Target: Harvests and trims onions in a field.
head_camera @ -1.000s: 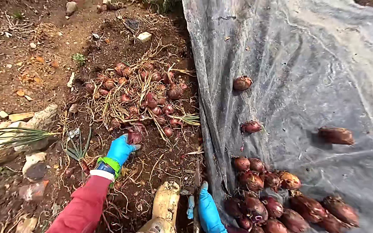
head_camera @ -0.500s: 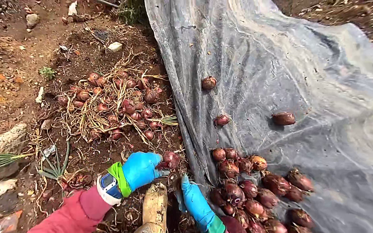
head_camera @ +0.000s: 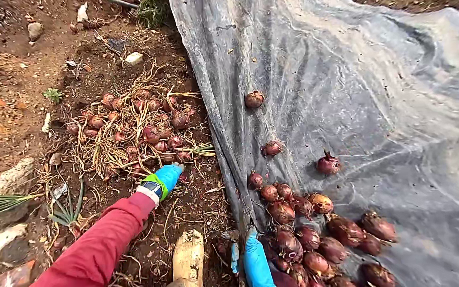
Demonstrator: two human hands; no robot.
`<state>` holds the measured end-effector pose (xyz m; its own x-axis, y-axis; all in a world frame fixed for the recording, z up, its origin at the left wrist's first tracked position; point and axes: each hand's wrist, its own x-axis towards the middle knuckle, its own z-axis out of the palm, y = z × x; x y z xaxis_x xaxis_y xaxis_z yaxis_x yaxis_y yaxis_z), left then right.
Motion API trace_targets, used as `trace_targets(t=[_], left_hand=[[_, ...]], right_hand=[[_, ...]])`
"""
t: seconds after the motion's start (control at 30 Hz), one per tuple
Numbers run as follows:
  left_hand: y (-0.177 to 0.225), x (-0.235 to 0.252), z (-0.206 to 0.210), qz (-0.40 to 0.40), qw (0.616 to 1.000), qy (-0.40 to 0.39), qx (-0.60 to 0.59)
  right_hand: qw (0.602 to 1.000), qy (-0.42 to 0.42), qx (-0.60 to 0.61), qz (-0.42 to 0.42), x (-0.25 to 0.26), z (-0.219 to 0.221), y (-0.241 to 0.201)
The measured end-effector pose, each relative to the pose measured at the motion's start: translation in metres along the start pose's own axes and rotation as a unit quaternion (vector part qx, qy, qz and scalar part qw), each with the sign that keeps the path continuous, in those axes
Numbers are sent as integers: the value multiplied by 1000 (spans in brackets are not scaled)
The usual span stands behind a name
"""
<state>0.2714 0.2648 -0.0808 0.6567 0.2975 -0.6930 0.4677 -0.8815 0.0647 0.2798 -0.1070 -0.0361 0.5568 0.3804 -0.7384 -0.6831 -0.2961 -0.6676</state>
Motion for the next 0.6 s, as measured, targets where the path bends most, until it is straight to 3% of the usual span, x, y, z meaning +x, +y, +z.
trace_targets(t=[0.1, 0.2, 0.3, 0.4, 0.47, 0.53, 0.6], left_hand=[[-29, -26, 24, -101, 987, 40, -116], [-32, -39, 30, -117, 975, 35, -187], [12, -79, 5, -41, 965, 63, -253], [62, -131, -30, 110, 979, 46, -165], [80, -152, -46, 196, 977, 17, -87], [77, -158, -56, 219, 974, 21, -52], [62, -148, -62, 175, 978, 91, -65]], right_hand=[[1000, -4, 7, 28, 4, 6, 6], [997, -20, 21, 75, 15, 13, 13], [992, -86, 14, 94, 20, 26, 2], [984, -177, 0, -33, 6, 41, -28], [981, -163, -30, -98, 0, 50, -57], [983, -131, -93, -91, 0, 47, -70], [985, -128, -93, -69, 3, 41, -67]])
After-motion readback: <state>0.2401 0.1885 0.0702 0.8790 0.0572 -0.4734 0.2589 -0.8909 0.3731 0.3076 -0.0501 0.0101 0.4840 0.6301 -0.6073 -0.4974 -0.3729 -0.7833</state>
